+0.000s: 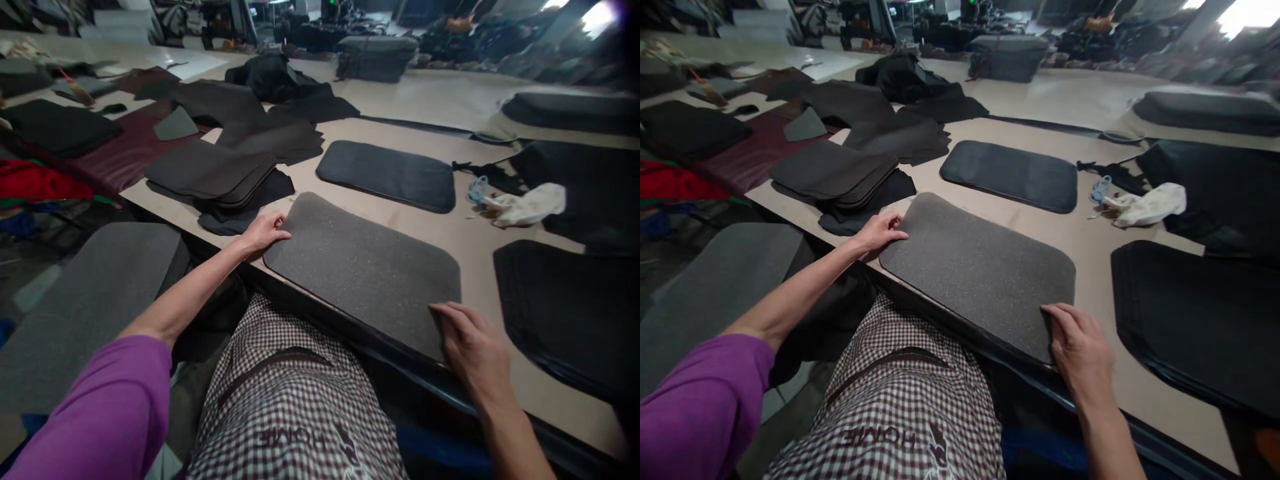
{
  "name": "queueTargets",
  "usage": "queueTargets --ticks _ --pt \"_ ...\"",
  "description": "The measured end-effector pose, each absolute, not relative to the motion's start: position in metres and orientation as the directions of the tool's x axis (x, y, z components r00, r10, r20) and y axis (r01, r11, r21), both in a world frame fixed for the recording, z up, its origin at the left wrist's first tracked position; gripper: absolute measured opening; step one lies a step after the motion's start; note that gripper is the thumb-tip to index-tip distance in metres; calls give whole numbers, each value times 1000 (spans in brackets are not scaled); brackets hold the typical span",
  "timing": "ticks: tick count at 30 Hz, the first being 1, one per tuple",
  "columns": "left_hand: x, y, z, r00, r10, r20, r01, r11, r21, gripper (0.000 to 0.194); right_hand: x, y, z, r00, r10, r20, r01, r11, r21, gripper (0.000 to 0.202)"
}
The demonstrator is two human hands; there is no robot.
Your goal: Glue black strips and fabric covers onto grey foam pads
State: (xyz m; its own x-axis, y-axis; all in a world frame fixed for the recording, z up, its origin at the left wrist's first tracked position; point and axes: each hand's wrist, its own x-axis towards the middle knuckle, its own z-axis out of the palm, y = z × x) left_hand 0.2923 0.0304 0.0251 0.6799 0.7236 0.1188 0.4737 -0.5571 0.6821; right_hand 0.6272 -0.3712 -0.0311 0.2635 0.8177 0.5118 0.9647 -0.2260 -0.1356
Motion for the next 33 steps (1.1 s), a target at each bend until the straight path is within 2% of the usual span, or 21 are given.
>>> queueTargets --ticks 21,23,28,31,33 --pt "289 29 20 680 722 126 479 -568 669 27 626 -372 -31 286 818 499 958 -247 -145 30" --pt "288 27 18 684 713 152 488 -602 632 32 628 -373 -33 272 825 495 962 -238 -131 30" --pt "284 17 10 660 664 352 490 -735 469 65 631 -369 -36 263 821 507 963 -258 -82 28" --pt "283 9 4 729 588 352 506 -808 302 49 633 -366 -37 275 800 533 960 -259 -107 29" --pt "283 6 1 764 562 317 518 -827 219 36 635 -365 -39 258 821 509 966 -228 -122 37"
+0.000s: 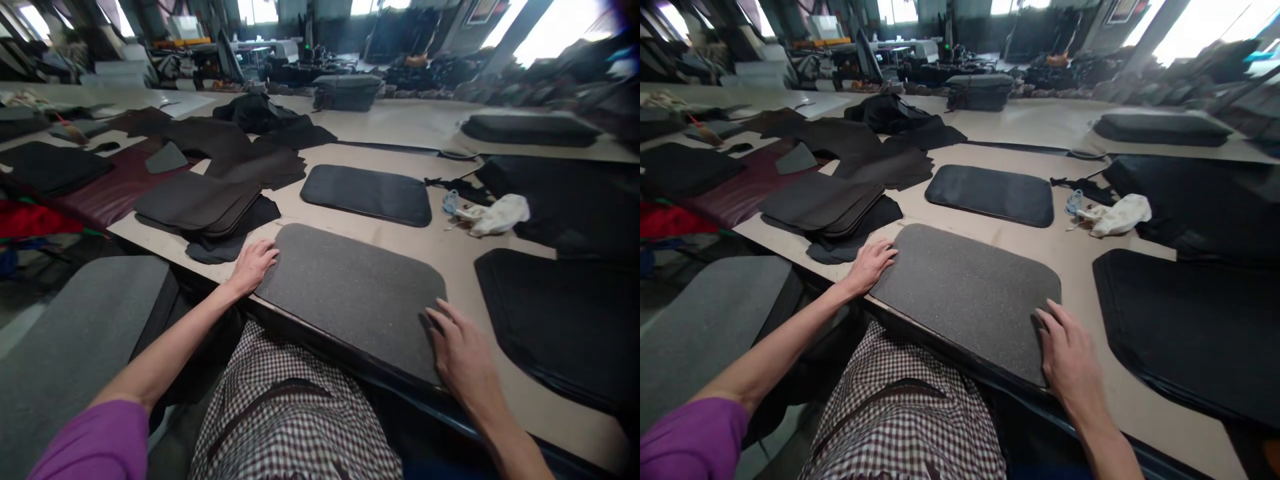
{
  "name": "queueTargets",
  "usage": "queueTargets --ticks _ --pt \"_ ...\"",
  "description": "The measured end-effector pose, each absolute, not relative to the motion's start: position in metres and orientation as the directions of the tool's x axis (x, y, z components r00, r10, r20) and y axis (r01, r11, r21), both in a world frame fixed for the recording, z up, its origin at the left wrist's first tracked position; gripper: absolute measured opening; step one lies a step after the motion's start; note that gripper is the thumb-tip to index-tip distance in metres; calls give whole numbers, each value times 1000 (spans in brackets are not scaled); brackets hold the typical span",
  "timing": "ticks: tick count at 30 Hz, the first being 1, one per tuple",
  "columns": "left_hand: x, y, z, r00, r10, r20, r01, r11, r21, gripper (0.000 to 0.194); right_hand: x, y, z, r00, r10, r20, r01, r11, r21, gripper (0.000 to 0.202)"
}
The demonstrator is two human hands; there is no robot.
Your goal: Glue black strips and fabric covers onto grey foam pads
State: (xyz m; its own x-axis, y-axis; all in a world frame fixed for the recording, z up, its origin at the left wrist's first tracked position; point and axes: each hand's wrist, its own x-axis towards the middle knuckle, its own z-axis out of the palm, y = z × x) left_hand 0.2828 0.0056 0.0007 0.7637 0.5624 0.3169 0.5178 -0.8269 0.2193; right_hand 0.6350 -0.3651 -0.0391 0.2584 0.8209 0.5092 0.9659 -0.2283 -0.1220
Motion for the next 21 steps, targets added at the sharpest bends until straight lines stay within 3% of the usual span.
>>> queueTargets --ticks 6,11,13,16,21 --pt "286 10 3 784 566 256 534 -824 187 35 637 -368 -42 197 895 400 980 -168 -107 58" --pt "301 23 18 747 626 225 597 -780 186 35 633 -368 -15 268 907 325 949 -189 -253 58" --pt "315 25 21 773 579 259 553 -815 170 43 629 -362 0 324 901 288 918 -226 -325 52" --pt "343 18 20 862 457 220 439 -889 128 61 620 -340 17 468 831 301 869 -371 -328 46" --pt "378 -5 5 951 287 113 289 -957 3 72 591 -291 22 443 871 211 878 -374 -299 76"
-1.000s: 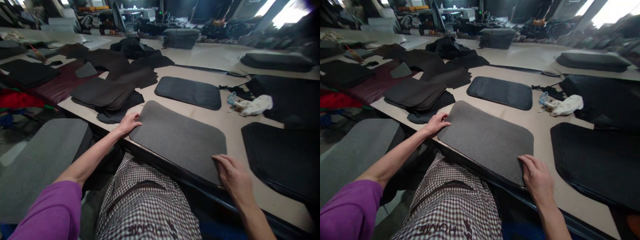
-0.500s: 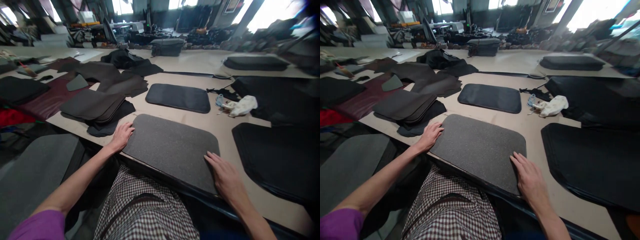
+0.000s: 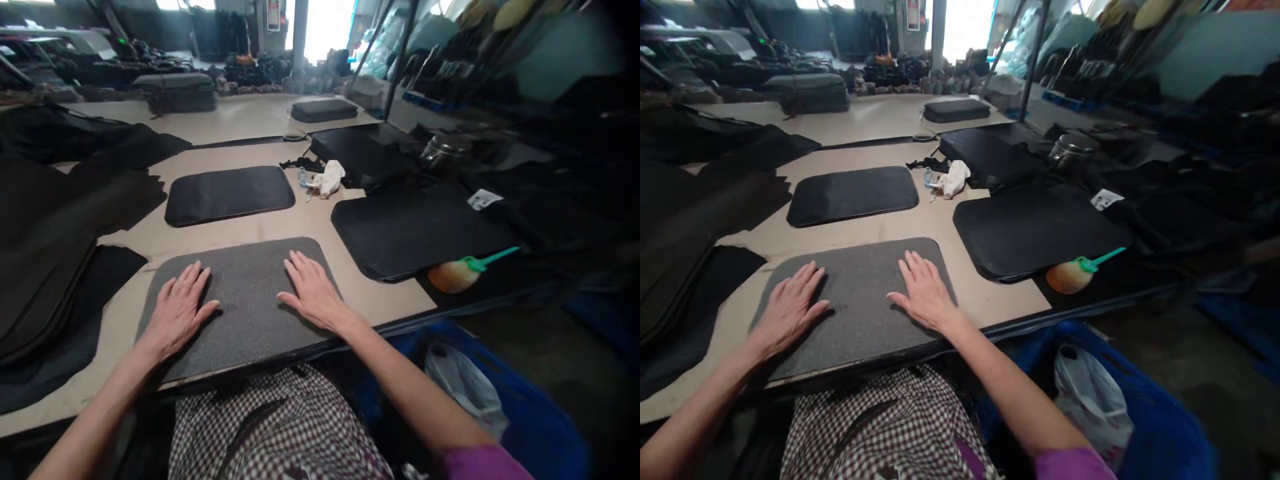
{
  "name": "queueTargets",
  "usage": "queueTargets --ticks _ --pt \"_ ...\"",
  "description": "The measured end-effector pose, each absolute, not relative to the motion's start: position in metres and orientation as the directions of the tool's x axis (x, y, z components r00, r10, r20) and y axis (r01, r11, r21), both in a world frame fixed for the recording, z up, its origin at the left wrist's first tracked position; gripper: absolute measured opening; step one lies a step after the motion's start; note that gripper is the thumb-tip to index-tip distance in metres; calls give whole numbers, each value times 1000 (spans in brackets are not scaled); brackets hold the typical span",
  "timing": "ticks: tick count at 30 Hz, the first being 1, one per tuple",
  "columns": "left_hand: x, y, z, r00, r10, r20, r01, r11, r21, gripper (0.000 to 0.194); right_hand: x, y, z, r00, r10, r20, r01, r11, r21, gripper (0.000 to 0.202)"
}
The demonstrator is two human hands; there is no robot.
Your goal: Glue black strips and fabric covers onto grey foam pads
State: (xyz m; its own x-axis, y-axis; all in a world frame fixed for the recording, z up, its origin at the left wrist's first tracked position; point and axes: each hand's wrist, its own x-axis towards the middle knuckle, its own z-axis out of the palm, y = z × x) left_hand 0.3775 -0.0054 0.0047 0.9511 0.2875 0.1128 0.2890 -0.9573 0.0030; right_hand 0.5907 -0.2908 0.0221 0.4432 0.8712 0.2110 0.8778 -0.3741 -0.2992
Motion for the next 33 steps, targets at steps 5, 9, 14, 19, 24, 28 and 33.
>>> queueTargets --ticks 5,9,14,19,24,28,33 --pt "384 -11 -6 963 247 110 253 -966 -49 73 561 -246 18 351 909 227 914 -280 -294 82" --pt "383 -7 -10 963 237 129 246 -967 -61 73 556 -219 11 332 910 247 929 -270 -254 79" --pt "383 -4 -15 966 221 131 235 -967 -97 76 581 -225 -2 428 874 230 895 -374 -243 71" --pt "382 -2 -16 965 231 123 244 -964 -107 75 611 -261 -7 591 775 226 803 -537 -258 71" --pt "383 -3 -13 964 236 120 247 -965 -91 74 622 -274 -6 675 717 173 734 -630 -254 77" --pt "383 -6 -11 959 265 96 275 -956 -103 76 622 -275 -2 674 727 130 732 -632 -255 79" --pt "382 -10 -9 950 305 66 312 -941 -131 75 605 -335 -1 647 687 329 757 -529 -385 54"
